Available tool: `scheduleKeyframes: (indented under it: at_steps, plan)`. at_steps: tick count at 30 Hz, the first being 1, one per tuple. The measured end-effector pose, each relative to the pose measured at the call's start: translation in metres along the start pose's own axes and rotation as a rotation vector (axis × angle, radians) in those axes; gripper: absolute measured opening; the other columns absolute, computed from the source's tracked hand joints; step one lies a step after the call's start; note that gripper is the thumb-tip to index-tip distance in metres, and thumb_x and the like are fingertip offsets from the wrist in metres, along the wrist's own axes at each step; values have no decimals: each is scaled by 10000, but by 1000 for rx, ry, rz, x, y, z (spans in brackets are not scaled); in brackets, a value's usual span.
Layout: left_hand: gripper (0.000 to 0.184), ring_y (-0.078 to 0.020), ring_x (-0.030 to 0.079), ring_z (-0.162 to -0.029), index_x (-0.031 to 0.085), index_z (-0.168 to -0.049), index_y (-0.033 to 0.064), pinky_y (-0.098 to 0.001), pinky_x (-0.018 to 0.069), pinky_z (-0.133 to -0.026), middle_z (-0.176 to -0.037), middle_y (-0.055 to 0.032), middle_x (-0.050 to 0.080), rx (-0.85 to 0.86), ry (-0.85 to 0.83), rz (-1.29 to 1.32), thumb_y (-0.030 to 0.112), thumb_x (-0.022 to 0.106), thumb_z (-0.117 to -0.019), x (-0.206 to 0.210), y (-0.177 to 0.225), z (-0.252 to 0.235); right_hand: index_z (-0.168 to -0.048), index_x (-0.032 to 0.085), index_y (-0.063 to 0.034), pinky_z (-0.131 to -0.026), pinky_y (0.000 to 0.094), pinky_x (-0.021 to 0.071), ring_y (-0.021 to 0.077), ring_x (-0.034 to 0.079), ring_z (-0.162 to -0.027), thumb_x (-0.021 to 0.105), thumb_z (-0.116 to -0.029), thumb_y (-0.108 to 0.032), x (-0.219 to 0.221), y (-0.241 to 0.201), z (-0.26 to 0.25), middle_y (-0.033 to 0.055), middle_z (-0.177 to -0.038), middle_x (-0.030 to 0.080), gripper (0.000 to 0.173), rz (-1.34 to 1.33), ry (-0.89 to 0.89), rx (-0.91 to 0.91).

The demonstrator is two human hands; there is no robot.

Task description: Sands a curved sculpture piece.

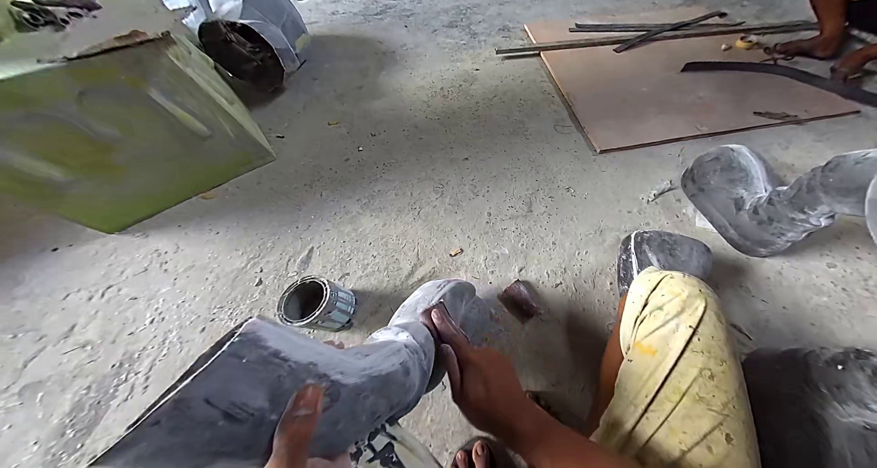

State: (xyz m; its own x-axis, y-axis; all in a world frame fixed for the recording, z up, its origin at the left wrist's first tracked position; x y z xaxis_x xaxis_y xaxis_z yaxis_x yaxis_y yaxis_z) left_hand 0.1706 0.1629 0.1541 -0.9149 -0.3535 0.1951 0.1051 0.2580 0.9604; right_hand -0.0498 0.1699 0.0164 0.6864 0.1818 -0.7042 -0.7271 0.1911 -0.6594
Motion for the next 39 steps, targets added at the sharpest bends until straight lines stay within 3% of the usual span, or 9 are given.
scheduleKeyframes:
  at_steps: [8,14,19,23,28,32,34,37,39]
  plan:
    - [623,-270,677,-1157,489,-1374,45,-490,573,-975,-1218,-119,693,109,-198,77,294,788,-887,-9,-8,0,-1620,307,-350,-831,589,573,328,724,-935,236,-1093,-477,-23,24,-22,128,-1027,742,546,-80,-44,95]
    - [757,-182,666,-1165,401,-1413,53,-436,564,-1003,-1243,-40,677,82,-213,8,308,833,-847,-9,-9,4,-1622,328,-308,-1005,572,512,325,682,-1138,215,-1105,-472,-20,49,-46,163,-1233,705,554,-200,-71,157]
    - [628,-248,673,-1169,481,-1372,56,-477,565,-992,-1228,-101,694,107,-226,42,290,797,-884,-9,-12,-1,-1618,287,-400,-688,565,568,311,708,-778,220,-1102,-477,-6,6,6,95,-886,724,525,-85,-54,8]
    - [662,-203,670,-1166,441,-1368,40,-446,563,-1005,-1224,-66,690,99,-208,14,266,811,-869,-14,-6,6,-1569,432,-298,-927,578,549,320,713,-1055,228,-1092,-491,-10,47,-41,134,-1128,739,554,-170,-3,188]
    - [604,-60,694,-1074,456,-1297,134,-282,587,-944,-1104,100,716,-2,-185,14,365,814,-868,-2,-1,8,-1594,348,-379,-666,572,564,326,709,-766,233,-1097,-487,-7,5,7,96,-862,721,522,-40,-40,24]
    - [606,-264,669,-1176,512,-1364,55,-471,557,-1015,-1247,-124,690,76,-320,90,271,799,-876,-16,-22,7,-1615,351,-287,-1048,577,491,323,651,-1213,211,-1104,-482,-19,54,-49,158,-1319,674,565,-223,-65,183]
    - [657,-283,667,-1175,473,-1357,25,-483,548,-1016,-1232,-148,686,46,-311,84,334,794,-875,-7,-19,7,-1635,290,-303,-1042,575,494,315,654,-1208,212,-1104,-459,-22,43,-45,150,-1329,669,559,-231,-82,190]
    - [560,-242,679,-1156,535,-1355,85,-465,554,-1011,-1228,-94,710,77,-362,108,277,789,-895,7,-10,8,-1611,333,-368,-793,582,576,294,726,-890,249,-1093,-498,-22,17,-9,99,-1014,747,540,-186,-44,39]
    - [436,-36,692,-1092,570,-1275,260,-273,573,-969,-1172,128,730,66,-364,-2,298,791,-901,19,7,17,-1550,466,-282,-895,602,553,317,716,-1010,244,-1093,-506,-24,43,-22,139,-1113,737,555,-224,-53,77]
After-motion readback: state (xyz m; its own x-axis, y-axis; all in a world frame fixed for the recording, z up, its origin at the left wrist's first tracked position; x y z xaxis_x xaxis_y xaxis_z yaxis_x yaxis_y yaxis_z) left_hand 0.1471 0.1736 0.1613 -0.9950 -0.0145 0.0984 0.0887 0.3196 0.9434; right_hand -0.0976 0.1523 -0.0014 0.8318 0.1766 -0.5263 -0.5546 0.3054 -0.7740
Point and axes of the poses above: each hand's wrist, its own z-axis away from the middle knuckle, its own x-axis out of the palm, y = z × x, the point moved 10 cm from there along -z, towards the middle knuckle
